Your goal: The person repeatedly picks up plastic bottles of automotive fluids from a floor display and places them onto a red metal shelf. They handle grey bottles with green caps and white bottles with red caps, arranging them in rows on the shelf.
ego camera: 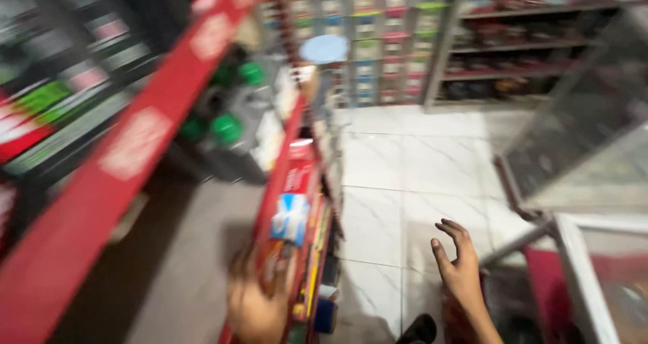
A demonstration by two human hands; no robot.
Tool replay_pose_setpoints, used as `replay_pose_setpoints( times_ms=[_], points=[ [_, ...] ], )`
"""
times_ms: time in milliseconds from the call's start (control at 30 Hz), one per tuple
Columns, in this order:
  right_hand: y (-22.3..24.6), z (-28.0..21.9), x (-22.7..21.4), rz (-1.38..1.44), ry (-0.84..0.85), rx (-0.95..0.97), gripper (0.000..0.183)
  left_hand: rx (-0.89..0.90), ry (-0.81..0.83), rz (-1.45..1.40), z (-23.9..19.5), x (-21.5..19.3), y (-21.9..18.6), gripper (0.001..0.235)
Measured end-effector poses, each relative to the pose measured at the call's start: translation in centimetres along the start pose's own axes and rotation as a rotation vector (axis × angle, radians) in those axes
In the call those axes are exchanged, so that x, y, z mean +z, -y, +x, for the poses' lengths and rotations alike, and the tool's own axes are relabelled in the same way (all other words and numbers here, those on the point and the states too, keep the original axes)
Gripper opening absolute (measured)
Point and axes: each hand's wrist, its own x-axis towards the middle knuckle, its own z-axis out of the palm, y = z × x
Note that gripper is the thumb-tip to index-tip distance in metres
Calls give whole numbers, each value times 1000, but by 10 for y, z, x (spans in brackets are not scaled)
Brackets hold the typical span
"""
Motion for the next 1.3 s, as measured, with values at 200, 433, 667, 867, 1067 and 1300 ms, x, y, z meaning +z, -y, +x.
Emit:
replay_pose_setpoints(
  times_ms=[200, 433, 667, 867, 1067, 1300],
  points=[
    [-51, -15, -96, -192, -387, 95, 30, 350, 223, -452, -43, 107, -39, 37],
    [-78, -31, -173, -298, -795, 174, 23, 360, 1046, -796, -137, 213, -178, 32],
    [-78, -86, -202, -387, -1081, -18, 24, 674, 1551, -820, -195, 266, -301, 38],
    [-70, -123, -211, -740, -1299, -31, 60, 986, 1744, -1172, -249, 270, -381, 68],
    [-83, -131, -210, -375, -1294, 260, 82, 921, 1977, -1101, -284, 273, -417, 73],
    [-77, -124, -218, -1020, -1180, 323, 82, 1022, 2075, -1200, -277, 285, -434, 63]
  ],
)
